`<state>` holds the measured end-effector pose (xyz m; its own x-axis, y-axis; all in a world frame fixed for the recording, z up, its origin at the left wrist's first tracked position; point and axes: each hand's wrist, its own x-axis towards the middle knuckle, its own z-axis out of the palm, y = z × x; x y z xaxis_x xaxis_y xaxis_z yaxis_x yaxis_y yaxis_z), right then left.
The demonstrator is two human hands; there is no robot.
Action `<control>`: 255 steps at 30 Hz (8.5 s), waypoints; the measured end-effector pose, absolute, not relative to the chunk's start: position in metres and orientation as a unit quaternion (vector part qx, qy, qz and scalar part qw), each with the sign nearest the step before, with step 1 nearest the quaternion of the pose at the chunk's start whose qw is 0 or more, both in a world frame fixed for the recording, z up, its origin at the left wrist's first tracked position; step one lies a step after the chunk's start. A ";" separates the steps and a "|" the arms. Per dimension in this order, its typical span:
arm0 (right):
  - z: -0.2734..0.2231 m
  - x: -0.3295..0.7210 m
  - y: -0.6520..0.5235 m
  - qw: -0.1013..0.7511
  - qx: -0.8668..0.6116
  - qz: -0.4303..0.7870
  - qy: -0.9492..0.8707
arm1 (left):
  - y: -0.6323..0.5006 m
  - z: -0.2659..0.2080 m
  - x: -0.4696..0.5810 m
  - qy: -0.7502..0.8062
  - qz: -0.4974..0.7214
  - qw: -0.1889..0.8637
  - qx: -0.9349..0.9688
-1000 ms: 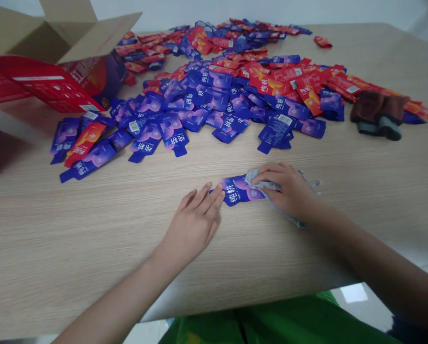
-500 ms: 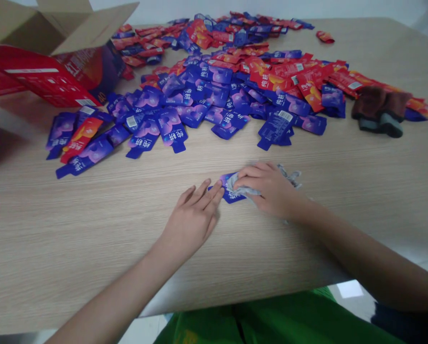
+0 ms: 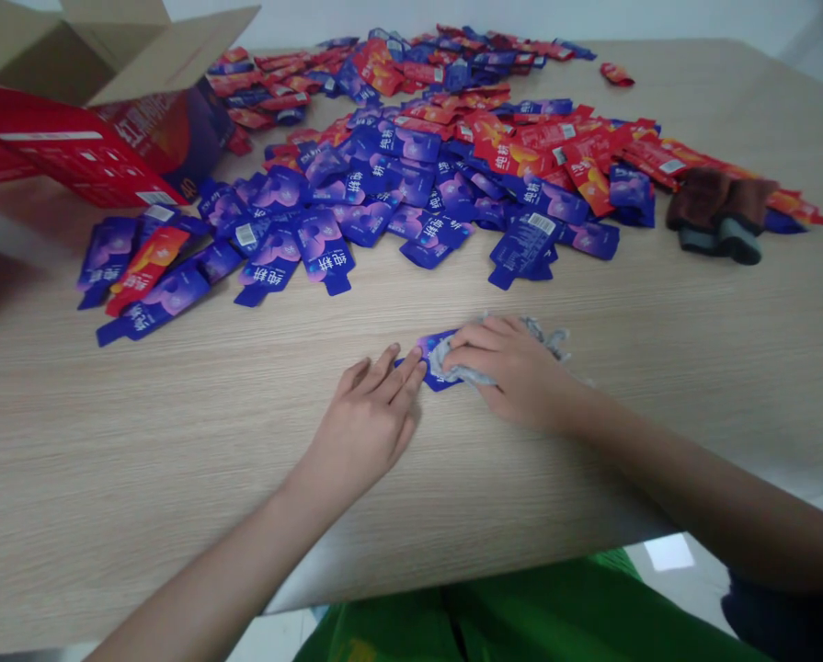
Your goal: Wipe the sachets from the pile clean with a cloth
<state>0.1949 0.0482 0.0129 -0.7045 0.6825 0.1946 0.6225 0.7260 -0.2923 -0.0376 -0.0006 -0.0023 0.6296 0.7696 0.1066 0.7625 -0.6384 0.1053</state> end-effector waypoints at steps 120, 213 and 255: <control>0.005 0.247 0.047 0.159 -0.429 0.166 -0.874 | -0.002 -0.002 -0.030 0.436 0.064 -0.014 0.898; 0.009 0.172 0.058 0.192 -0.440 0.096 -0.872 | -0.006 -0.003 -0.023 0.458 0.041 -0.018 0.888; -0.011 0.184 0.038 0.136 -0.525 -0.006 -0.840 | -0.007 -0.002 -0.021 0.463 0.040 -0.011 0.885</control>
